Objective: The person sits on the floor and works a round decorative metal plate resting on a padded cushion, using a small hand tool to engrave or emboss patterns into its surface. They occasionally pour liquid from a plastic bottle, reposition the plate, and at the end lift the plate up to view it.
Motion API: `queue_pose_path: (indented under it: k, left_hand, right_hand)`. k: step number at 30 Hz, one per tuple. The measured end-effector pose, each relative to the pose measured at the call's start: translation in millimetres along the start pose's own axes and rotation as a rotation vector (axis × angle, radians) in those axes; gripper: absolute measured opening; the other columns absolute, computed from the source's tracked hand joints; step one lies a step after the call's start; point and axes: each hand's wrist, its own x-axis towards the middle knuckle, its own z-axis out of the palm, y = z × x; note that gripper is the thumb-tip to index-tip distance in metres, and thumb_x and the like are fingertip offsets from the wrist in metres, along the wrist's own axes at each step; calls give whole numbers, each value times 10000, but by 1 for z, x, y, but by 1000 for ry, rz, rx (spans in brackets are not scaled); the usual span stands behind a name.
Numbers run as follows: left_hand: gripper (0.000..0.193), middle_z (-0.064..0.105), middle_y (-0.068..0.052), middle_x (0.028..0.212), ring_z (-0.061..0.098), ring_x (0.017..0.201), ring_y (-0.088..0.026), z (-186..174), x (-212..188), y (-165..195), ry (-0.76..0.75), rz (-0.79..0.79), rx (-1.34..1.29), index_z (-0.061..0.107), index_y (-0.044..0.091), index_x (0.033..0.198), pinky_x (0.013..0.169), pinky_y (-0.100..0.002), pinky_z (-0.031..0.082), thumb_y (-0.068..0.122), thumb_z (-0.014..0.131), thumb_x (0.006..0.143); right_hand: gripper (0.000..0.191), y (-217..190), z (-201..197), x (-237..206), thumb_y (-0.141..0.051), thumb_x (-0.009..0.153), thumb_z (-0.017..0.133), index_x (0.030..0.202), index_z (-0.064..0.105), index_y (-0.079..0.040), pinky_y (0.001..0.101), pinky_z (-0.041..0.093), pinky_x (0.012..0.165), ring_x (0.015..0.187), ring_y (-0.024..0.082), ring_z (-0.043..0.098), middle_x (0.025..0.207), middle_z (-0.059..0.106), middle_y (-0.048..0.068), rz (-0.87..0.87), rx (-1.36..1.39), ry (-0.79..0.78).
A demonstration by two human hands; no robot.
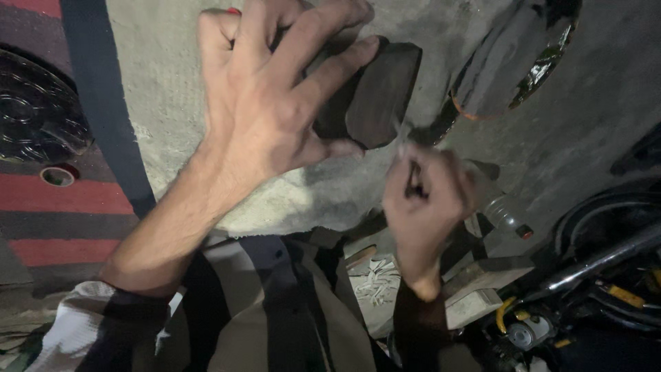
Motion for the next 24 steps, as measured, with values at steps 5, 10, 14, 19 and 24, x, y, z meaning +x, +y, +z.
queue_pose_path:
  k: [5, 10, 14, 19, 24]
  left_hand:
    - [978, 520, 17, 1523, 465, 1236, -255, 1, -1, -1, -17, -6, 24, 728, 133, 1355, 868, -443, 303, 693, 871, 566]
    - [946, 502, 22, 1496, 457, 1284, -248, 1, -1, -3, -11, 6, 43, 709, 147, 1382, 896, -429, 307, 625, 866, 581]
    - [963, 514, 25, 1515, 461, 1256, -257, 2, -2, -3, -29, -3, 42, 718, 155, 1380, 873, -439, 299, 647, 861, 565]
    - [946, 501, 15, 1522, 455, 1257, -259, 5, -2, -3, -8, 2, 15, 707, 139, 1384, 890, -440, 301, 671, 875, 619]
    - [956, 508, 17, 1527, 463, 1225, -252, 3, -2, -5, -23, 3, 26, 713, 148, 1386, 878, -433, 307, 647, 878, 587]
  right_hand:
    - [78, -1, 3, 0, -41, 989, 753, 1042, 701, -64, 303, 336, 581, 613, 113, 501, 796, 554, 11, 6, 42, 16]
    - [76, 23, 16, 23, -22, 1006, 757, 1076, 731, -38, 292, 337, 561, 626, 103, 518, 838, 613, 17, 40, 119, 20]
    - [63, 15, 10, 9, -55, 983, 749, 1032, 714, -68, 295, 367, 606, 650, 124, 511, 787, 568, -5, -39, 53, 42]
    - [62, 3, 1, 2, -48, 1014, 729, 1065, 703, -73, 293, 368, 636, 646, 115, 522, 754, 557, -5, -11, 37, -8]
    - [60, 22, 11, 26, -55, 1037, 749, 1089, 720, -59, 290, 328, 604, 638, 128, 498, 824, 550, 32, -40, 22, 57]
